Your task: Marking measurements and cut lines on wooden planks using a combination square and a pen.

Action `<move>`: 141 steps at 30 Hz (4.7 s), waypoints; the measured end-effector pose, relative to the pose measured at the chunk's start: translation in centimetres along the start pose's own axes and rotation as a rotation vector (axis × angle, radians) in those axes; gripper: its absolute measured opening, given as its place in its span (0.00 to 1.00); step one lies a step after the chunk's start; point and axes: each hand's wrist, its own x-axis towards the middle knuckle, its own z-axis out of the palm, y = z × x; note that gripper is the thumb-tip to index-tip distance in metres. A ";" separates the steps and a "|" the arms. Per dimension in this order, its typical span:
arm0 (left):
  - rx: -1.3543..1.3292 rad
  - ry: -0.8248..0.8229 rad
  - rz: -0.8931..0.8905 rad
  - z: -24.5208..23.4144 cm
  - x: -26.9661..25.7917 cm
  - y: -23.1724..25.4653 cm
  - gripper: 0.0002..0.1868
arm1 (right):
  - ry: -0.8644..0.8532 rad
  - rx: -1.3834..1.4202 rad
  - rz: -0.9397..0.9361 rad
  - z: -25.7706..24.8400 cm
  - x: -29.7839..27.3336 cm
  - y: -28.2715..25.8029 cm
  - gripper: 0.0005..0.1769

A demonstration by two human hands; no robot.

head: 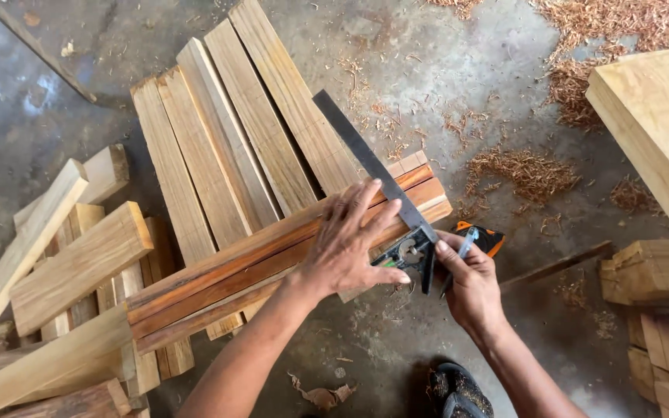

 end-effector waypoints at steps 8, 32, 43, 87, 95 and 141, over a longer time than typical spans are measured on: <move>0.056 -0.238 -0.066 0.9 1.5 -0.2 0.65 | 0.012 -0.049 0.043 1.1 -0.8 -1.2 0.16; -0.001 -0.291 -0.061 0.3 2.6 -0.3 0.51 | -0.106 -0.205 0.136 0.1 1.2 -1.9 0.22; -0.002 -0.286 -0.073 0.4 2.7 -0.1 0.50 | -0.134 -0.120 0.155 -0.3 1.4 -1.9 0.23; 0.003 -0.262 -0.040 1.1 2.2 -0.9 0.52 | -0.538 -1.372 -0.263 5.8 1.1 -16.3 0.16; 0.006 -0.289 -0.067 0.7 2.2 -0.3 0.49 | -0.244 -0.742 -0.181 -0.8 3.6 -7.2 0.15; 0.052 -0.324 -0.051 2.0 4.9 0.4 0.49 | -0.017 -0.886 0.011 -0.1 3.7 -9.3 0.17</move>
